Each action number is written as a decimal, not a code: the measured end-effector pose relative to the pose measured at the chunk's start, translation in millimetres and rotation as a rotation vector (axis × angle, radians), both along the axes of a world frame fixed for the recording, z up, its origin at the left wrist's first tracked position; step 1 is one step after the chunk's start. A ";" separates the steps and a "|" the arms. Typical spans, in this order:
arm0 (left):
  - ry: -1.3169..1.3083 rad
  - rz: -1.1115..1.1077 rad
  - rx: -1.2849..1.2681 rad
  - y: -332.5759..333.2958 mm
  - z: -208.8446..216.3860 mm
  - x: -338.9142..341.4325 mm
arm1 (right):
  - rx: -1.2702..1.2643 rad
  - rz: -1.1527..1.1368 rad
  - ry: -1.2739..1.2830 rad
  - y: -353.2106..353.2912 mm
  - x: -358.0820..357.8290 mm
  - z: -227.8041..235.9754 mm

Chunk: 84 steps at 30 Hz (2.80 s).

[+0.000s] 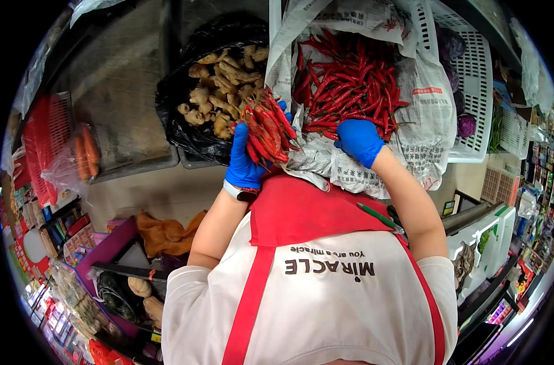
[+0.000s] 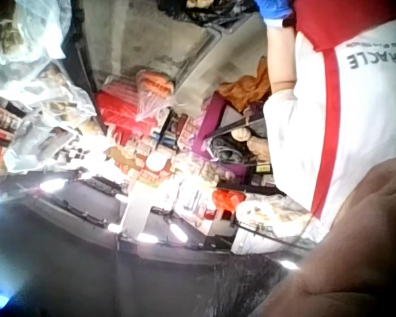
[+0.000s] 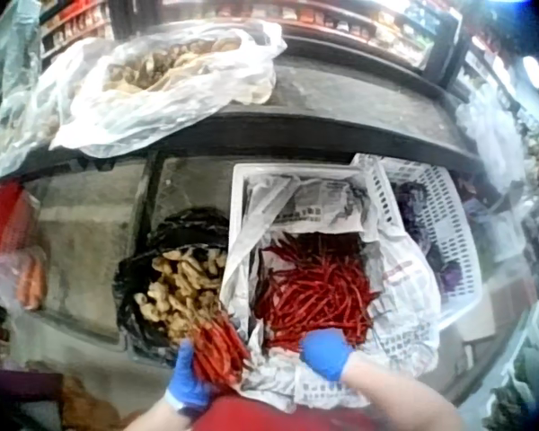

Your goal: The person sorts red chili peppers from a large sack into a smaller bundle held in their left hand. They wear blue gloves and a red apron while working in a produce area. The person repeatedly reaches into the sack to gather more peppers and adds them to the growing bunch.

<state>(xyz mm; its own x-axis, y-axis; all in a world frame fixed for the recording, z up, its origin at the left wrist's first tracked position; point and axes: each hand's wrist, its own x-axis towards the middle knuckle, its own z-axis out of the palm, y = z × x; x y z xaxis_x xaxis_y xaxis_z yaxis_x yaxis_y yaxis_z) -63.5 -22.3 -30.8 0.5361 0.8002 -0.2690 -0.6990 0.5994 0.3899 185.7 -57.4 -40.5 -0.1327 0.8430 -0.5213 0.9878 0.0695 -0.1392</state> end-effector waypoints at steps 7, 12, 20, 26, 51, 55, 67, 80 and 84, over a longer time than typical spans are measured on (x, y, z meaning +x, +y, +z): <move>-0.029 -0.012 0.024 -1.1 6.0 -0.5 | -0.015 -0.162 0.024 13.9 4.3 15.5; -0.080 -0.037 0.052 -0.2 4.8 -0.4 | -0.166 -0.489 0.799 24.2 9.9 93.7; 0.001 -0.077 0.000 -3.7 7.3 -2.4 | 0.124 -0.184 0.817 34.4 -99.2 126.0; -0.009 -0.061 -0.053 -8.8 -5.9 -5.0 | 0.192 -0.065 0.604 36.7 -117.3 120.7; 0.008 0.020 0.060 0.8 2.6 3.1 | 0.356 0.057 0.099 29.4 6.2 -28.5; 0.011 0.017 0.063 0.0 5.3 4.6 | 0.396 -0.053 0.021 34.6 8.2 -24.9; 0.056 0.023 0.079 -0.4 6.7 5.9 | 0.199 -0.246 0.281 43.7 -47.3 -26.1; 0.039 0.002 0.062 0.2 11.2 6.0 | 0.334 -0.256 0.118 47.4 -58.4 -52.1; 0.027 -0.011 0.065 1.6 11.0 5.3 | 0.399 -0.266 0.118 48.9 -45.7 -53.7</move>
